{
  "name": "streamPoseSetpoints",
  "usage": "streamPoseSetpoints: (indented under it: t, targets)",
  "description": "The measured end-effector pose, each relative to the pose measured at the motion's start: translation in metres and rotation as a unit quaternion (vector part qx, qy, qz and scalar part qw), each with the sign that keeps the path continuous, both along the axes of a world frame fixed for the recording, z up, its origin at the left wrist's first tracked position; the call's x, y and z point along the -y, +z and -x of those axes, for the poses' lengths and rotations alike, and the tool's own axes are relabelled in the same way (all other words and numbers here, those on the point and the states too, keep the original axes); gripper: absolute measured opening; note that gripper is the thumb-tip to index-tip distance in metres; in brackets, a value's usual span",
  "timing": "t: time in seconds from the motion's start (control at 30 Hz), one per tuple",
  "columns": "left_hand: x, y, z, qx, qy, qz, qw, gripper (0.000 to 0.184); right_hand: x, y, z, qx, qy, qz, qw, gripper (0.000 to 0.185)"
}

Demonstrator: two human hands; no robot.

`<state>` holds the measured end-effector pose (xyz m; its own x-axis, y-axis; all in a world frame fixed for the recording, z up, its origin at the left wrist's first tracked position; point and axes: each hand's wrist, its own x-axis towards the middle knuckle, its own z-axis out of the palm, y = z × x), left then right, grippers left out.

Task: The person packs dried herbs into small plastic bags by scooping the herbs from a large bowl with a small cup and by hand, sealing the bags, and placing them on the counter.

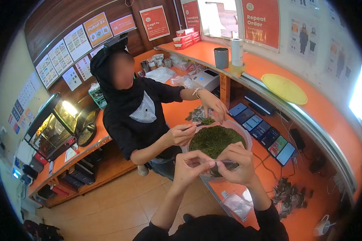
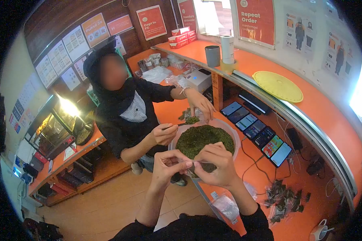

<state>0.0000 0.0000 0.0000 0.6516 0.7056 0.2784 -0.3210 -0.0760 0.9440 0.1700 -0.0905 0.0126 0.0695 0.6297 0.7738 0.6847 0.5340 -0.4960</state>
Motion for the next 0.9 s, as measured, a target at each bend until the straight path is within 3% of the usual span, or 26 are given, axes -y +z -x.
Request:
streamPoseSetpoints:
  t: [0.2,0.4,0.5,0.57,0.77,0.83,0.9]
  targets:
    - [0.011,-0.003,0.001,-0.036,-0.006,-0.012,0.999,0.007,0.011,-0.003,0.005,0.025,-0.008,0.004,1.0,0.011]
    - [0.016,-0.016,0.005,-0.094,-0.088,-0.064,0.99,0.005,0.028,-0.02,0.003,0.062,0.022,0.054,0.996,0.019]
    - [0.026,-0.028,0.001,-0.093,-0.132,-0.001,0.987,0.004,0.051,-0.033,0.0,0.037,0.007,0.09,0.995,0.02]
    - [0.031,-0.036,0.001,-0.109,-0.105,0.07,0.986,0.004,0.07,-0.04,-0.007,0.014,0.005,0.096,0.995,0.021]
    - [0.061,-0.078,-0.03,-0.086,-0.137,0.09,0.983,0.004,0.139,-0.058,-0.02,-0.074,-0.099,0.206,0.971,0.019]
    - [0.076,-0.089,-0.044,-0.087,-0.078,0.041,0.992,0.008,0.164,-0.059,-0.026,-0.105,-0.138,0.229,0.958,0.018]
    - [0.08,-0.089,-0.045,-0.122,-0.105,0.033,0.986,0.011,0.196,-0.06,-0.045,-0.067,-0.292,0.236,0.925,0.018]
